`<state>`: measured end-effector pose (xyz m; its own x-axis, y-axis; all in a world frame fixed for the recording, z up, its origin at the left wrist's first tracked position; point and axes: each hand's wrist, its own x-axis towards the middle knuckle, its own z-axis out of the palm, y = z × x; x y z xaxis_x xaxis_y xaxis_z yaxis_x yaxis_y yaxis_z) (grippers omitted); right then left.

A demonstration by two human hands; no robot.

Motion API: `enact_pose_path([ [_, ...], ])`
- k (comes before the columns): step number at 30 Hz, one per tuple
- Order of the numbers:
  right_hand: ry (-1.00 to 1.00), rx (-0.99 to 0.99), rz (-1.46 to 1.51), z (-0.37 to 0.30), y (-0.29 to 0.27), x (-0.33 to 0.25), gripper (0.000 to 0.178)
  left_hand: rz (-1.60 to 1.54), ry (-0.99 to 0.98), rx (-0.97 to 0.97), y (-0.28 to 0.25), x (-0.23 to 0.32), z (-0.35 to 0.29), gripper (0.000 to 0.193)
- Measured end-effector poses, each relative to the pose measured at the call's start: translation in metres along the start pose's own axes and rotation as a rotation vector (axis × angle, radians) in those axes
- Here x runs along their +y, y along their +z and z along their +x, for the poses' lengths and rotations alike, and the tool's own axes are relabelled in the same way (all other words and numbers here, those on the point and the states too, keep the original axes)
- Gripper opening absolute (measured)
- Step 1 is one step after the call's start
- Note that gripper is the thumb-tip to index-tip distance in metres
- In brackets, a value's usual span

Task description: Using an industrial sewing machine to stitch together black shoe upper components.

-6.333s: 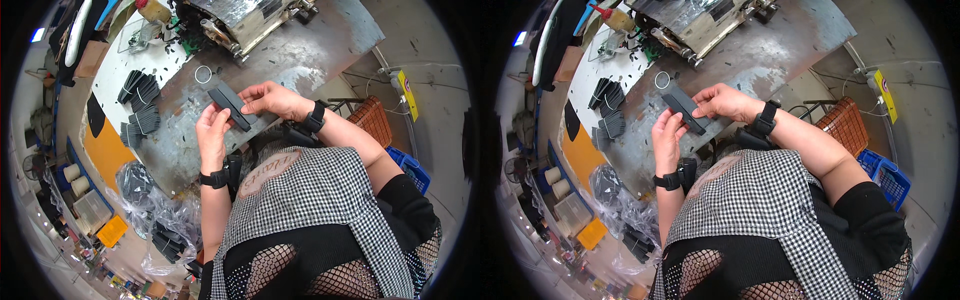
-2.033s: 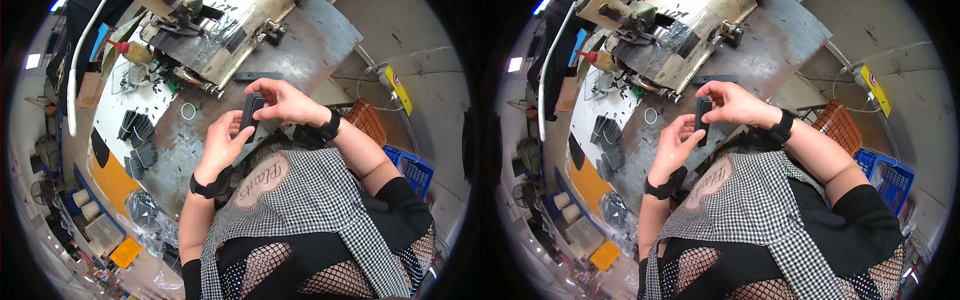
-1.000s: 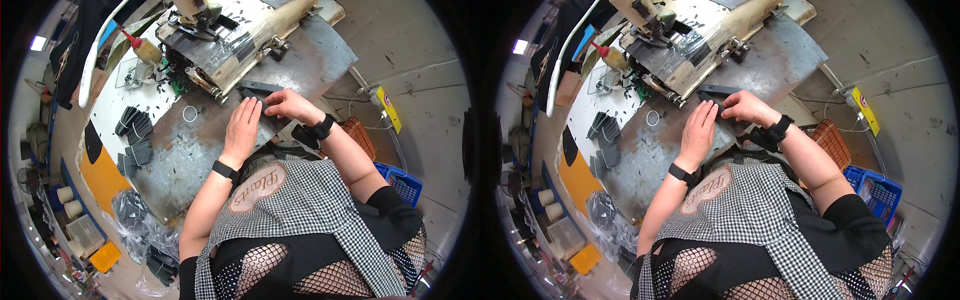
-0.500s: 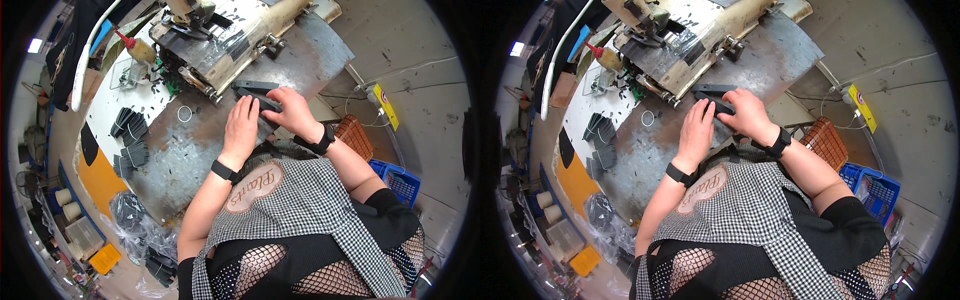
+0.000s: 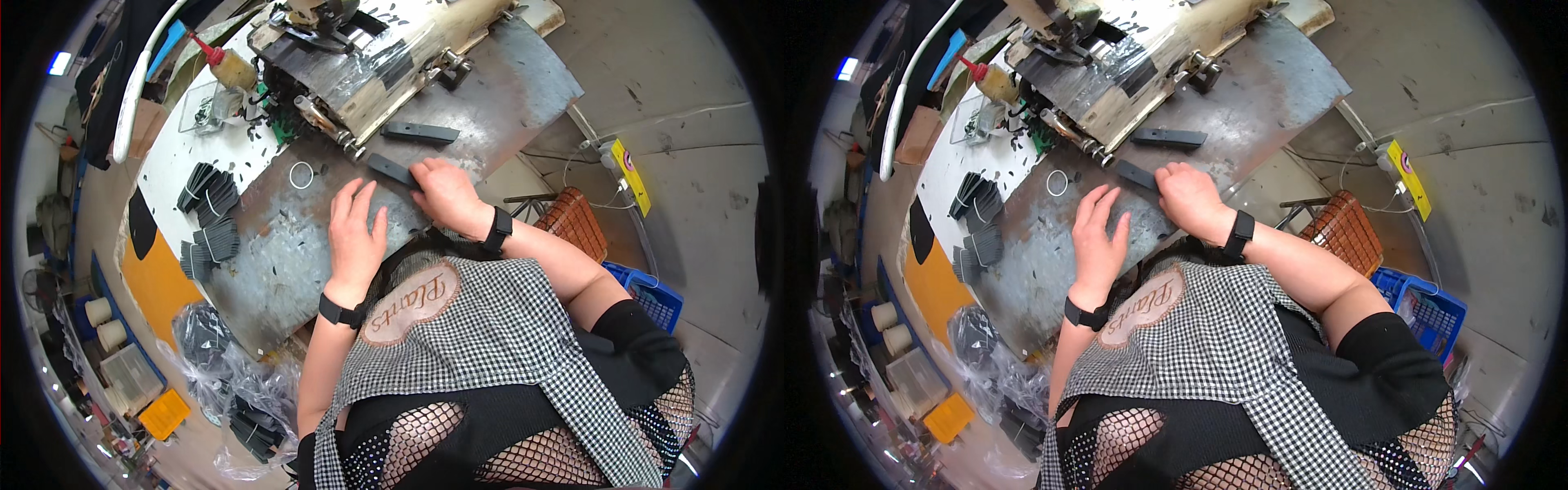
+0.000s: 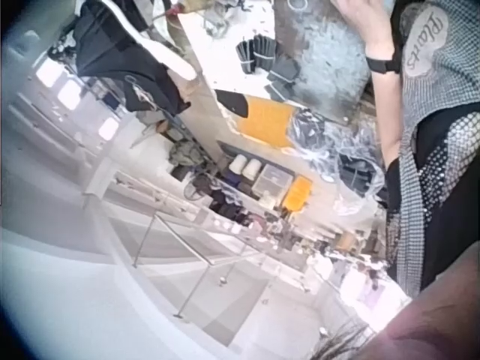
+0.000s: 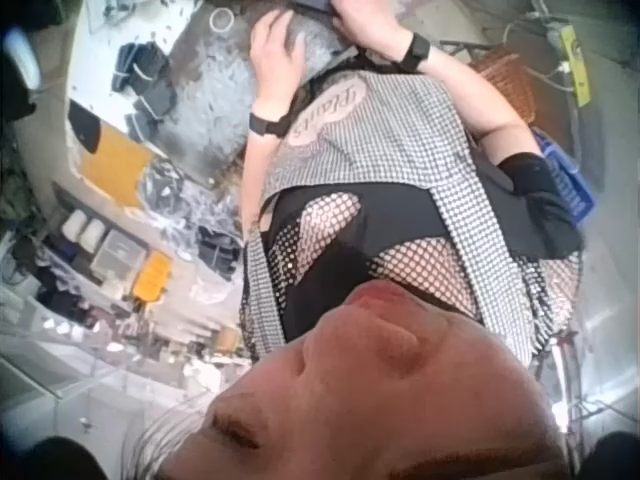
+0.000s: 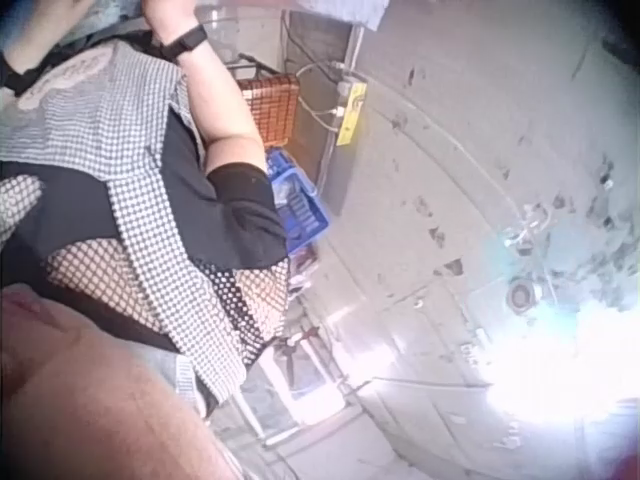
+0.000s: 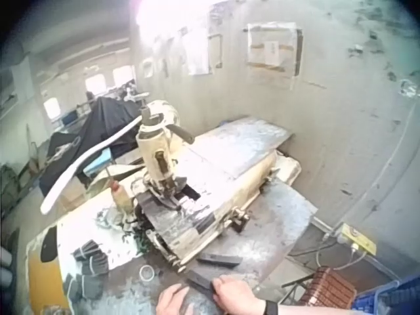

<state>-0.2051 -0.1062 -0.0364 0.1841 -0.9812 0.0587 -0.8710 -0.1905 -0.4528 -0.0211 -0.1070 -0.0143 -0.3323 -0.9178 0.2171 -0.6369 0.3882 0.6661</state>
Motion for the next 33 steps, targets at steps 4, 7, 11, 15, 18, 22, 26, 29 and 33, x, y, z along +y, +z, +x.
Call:
enact_pose_path([
  [4, -0.067, 0.017, 0.011, 0.007, 0.012, -0.008, 0.023, 0.001, -0.046, 0.009, -0.004, -0.004, -0.009, 0.036],
  [7, -0.027, -0.024, 0.03, 0.009, 0.009, -0.006, 0.028, -0.008, -0.066, 0.007, -0.005, -0.006, -0.014, 0.036],
  [11, -0.078, 0.161, 0.085, 0.011, -0.015, -0.008, 0.045, -0.022, -0.088, 0.023, -0.006, -0.008, -0.022, 0.034],
  [15, -0.027, 0.31, 0.005, 0.03, -0.029, 0.019, 0.053, -0.038, -0.087, 0.033, -0.005, -0.008, -0.026, 0.032],
  [18, 0.018, 0.26, -0.115, 0.039, -0.029, 0.035, 0.05, -0.049, -0.088, 0.036, -0.004, -0.004, -0.027, 0.032],
  [22, 0.093, 0.02, -0.168, 0.045, -0.033, 0.039, 0.037, -0.059, -0.094, 0.047, -0.005, 0.0, -0.031, 0.031],
  [26, 0.032, 0.01, -0.207, 0.048, -0.026, 0.047, 0.025, -0.042, -0.121, 0.045, -0.005, 0.003, -0.036, 0.03],
  [29, 0.057, 0.003, -0.157, 0.05, -0.029, 0.046, 0.02, -0.049, -0.15, 0.043, -0.006, 0.005, -0.039, 0.031],
  [33, 0.169, -0.03, -0.105, 0.058, -0.036, 0.047, 0.017, -0.081, -0.153, 0.062, -0.006, -0.003, -0.036, 0.031],
])
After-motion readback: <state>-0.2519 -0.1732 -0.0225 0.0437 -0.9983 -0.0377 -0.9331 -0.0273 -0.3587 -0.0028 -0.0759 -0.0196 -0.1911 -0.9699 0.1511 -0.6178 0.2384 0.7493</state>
